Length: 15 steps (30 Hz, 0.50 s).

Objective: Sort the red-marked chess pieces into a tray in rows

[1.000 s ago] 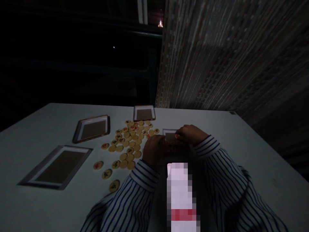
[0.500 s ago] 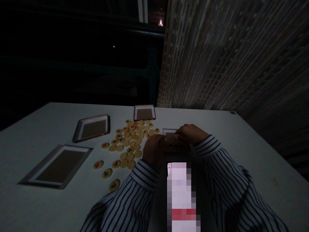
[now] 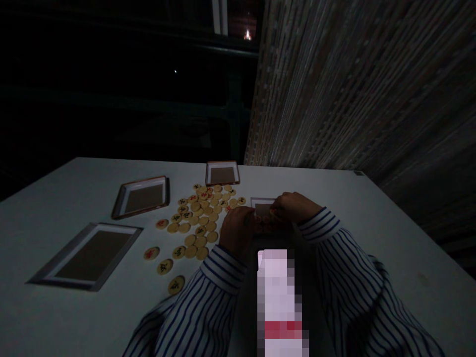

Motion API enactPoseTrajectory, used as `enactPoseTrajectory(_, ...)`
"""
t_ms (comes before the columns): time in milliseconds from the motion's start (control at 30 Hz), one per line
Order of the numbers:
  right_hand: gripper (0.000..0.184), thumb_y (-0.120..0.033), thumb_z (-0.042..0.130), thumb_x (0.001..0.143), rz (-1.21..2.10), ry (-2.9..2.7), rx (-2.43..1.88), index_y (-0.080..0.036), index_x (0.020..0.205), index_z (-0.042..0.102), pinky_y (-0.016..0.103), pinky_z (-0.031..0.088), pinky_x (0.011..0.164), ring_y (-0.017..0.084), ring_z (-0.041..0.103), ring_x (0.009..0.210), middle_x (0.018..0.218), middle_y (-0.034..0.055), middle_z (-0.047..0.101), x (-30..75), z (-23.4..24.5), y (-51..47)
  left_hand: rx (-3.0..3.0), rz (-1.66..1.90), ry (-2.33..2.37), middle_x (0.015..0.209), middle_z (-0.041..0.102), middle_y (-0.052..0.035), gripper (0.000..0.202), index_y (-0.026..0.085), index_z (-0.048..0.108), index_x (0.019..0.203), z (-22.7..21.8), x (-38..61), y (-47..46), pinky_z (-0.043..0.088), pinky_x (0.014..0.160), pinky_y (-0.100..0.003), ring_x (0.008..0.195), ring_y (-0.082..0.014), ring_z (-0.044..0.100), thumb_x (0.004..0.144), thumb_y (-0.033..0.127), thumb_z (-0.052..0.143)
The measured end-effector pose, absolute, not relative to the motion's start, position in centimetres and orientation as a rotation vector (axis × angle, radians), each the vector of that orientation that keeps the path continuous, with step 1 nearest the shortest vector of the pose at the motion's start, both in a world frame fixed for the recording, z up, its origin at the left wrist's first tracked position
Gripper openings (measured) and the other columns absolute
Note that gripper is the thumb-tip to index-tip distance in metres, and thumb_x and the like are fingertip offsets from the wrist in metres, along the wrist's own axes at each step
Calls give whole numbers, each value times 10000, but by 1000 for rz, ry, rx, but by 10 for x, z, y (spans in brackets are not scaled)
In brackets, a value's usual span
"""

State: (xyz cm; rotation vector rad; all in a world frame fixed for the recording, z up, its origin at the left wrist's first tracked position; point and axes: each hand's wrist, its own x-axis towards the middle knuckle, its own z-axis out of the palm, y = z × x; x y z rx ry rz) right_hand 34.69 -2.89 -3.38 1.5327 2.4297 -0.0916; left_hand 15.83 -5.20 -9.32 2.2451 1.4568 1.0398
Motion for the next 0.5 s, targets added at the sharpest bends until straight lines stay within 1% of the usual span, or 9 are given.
enactPoseTrajectory(200,296,-308,406,846,-101,2428,1547,-229,934,677,280,405,705,196,600,881,943,74,679,345,-33,-30,2255,1059,1436,897,684,-57,174,152,642,884,-93,158,-52,476,824,-352,859,-189,609,788,128,500)
enactPoseTrajectory(300,286,-304,428,840,-92,2444,1564,-235,971,672,280,408,725,200,598,905,968,73,677,348,-32,-31,2265,1072,1433,896,684,-58,175,155,641,881,-93,158,-52,479,816,-347,854,-187,608,790,135,493)
enactPoseTrajectory(400,284,-283,450,830,-80,2486,1596,-247,1019,659,282,405,759,203,591,944,1000,67,675,354,-31,-30,2267,1078,1440,888,685,-55,175,161,641,877,-93,158,-52,481,813,-341,850,-183,609,791,141,490)
enactPoseTrajectory(500,284,-250,469,815,-74,2497,1629,-255,1026,658,280,402,786,196,589,953,1007,55,676,361,-32,-29,2271,1070,1443,897,684,-61,177,157,642,881,-92,158,-52,481,817,-343,858,-186,610,787,140,493)
